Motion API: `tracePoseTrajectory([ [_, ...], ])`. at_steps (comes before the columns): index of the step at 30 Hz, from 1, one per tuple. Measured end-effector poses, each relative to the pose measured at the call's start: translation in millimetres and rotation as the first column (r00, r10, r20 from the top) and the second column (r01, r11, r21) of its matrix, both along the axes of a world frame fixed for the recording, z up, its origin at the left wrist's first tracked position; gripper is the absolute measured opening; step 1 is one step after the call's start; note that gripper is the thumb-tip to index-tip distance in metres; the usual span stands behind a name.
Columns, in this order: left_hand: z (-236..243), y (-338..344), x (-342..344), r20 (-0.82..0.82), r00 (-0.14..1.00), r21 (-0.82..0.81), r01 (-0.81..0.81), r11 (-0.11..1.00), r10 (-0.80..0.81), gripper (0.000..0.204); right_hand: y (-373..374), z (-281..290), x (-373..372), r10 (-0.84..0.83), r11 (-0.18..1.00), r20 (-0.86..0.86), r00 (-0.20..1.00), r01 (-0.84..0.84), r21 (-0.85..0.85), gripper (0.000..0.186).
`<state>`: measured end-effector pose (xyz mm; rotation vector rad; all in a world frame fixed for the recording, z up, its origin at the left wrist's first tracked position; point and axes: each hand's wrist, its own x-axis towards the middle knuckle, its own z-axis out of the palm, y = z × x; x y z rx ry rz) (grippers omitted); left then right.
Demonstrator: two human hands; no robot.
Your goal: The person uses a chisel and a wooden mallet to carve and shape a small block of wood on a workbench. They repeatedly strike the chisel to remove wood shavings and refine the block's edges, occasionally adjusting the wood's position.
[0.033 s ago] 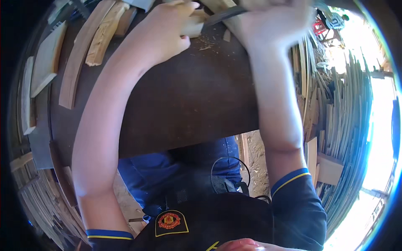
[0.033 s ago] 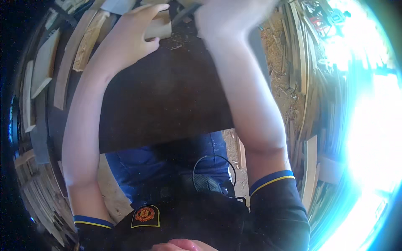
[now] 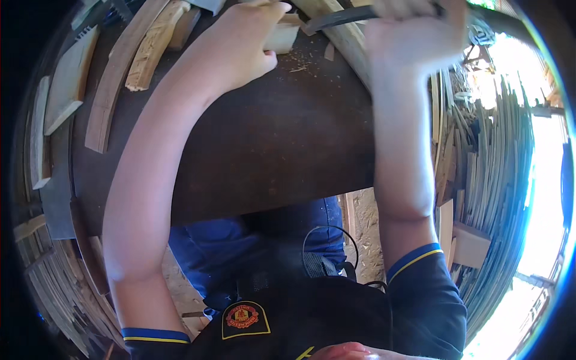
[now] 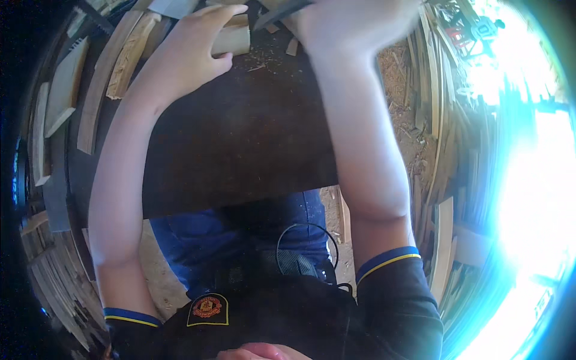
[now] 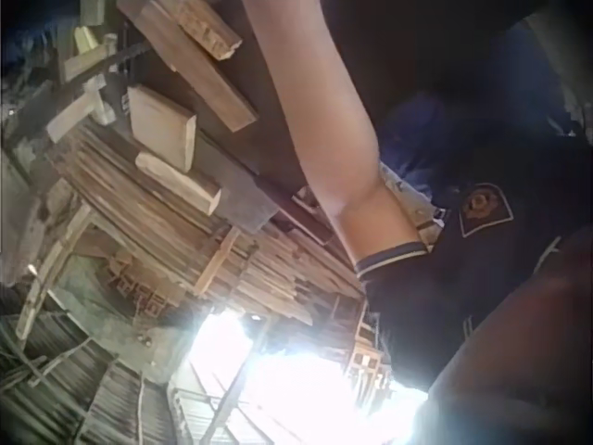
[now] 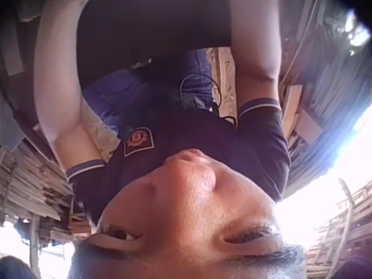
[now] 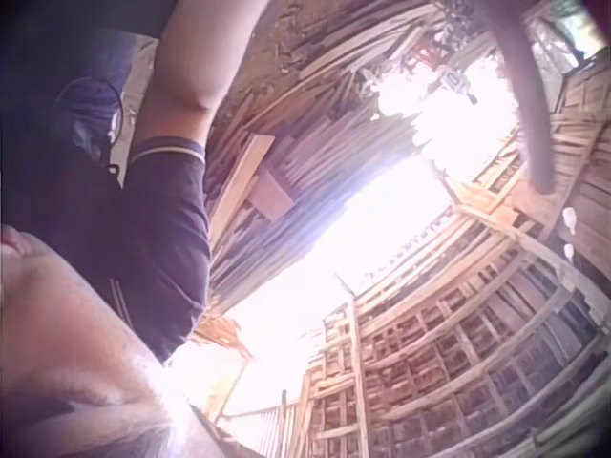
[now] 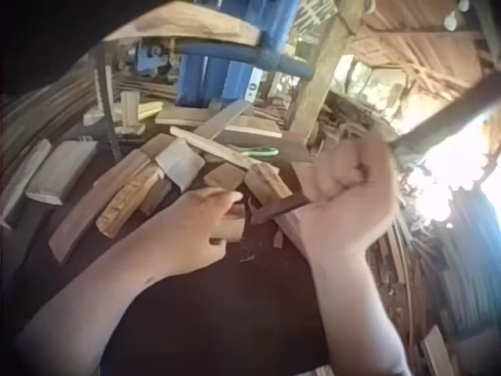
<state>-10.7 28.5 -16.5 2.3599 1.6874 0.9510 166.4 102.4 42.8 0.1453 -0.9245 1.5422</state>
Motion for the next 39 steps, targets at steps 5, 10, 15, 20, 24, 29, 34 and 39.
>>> tracePoseTrajectory([
  [5,2,-5,4,-0.06,0.994,-0.058,-0.097,0.994,0.093,0.059,9,-9,-14,-0.194,0.98,0.226,0.955,0.199,0.001,0.047],
  [10,1,-8,3,-0.053,0.992,-0.09,-0.123,0.988,0.118,0.061,16,-1,0,-0.232,0.973,0.135,0.963,0.23,0.03,0.048],
  [15,22,-16,9,-0.029,0.998,-0.078,-0.067,0.995,0.065,0.057,-1,-17,-22,-0.324,0.936,0.31,0.894,0.351,-0.034,0.042],
  [20,0,-2,-4,-0.015,0.999,-0.082,-0.04,0.996,0.039,0.057,2,-9,-14,-0.287,0.958,0.221,0.932,0.28,0.061,0.04],
  [24,-6,4,-5,-0.128,0.992,-0.016,0.007,1.0,-0.009,0.061,16,-4,2,-0.353,0.933,0.198,0.914,0.329,0.143,0.041],
  [29,-5,-8,2,-0.03,0.991,-0.065,-0.129,0.989,0.128,0.064,6,-20,-16,-0.199,0.976,0.277,0.94,0.215,-0.028,0.041],
  [34,2,-3,5,-0.043,0.992,-0.112,-0.122,0.986,0.118,0.064,12,-6,1,0.22,0.951,-0.193,0.956,-0.254,-0.176,0.04],
  [39,2,-7,0,0.012,0.997,-0.131,-0.076,0.988,0.078,0.065,10,-8,-5,-0.177,0.983,0.202,0.963,0.181,-0.001,0.044],
])
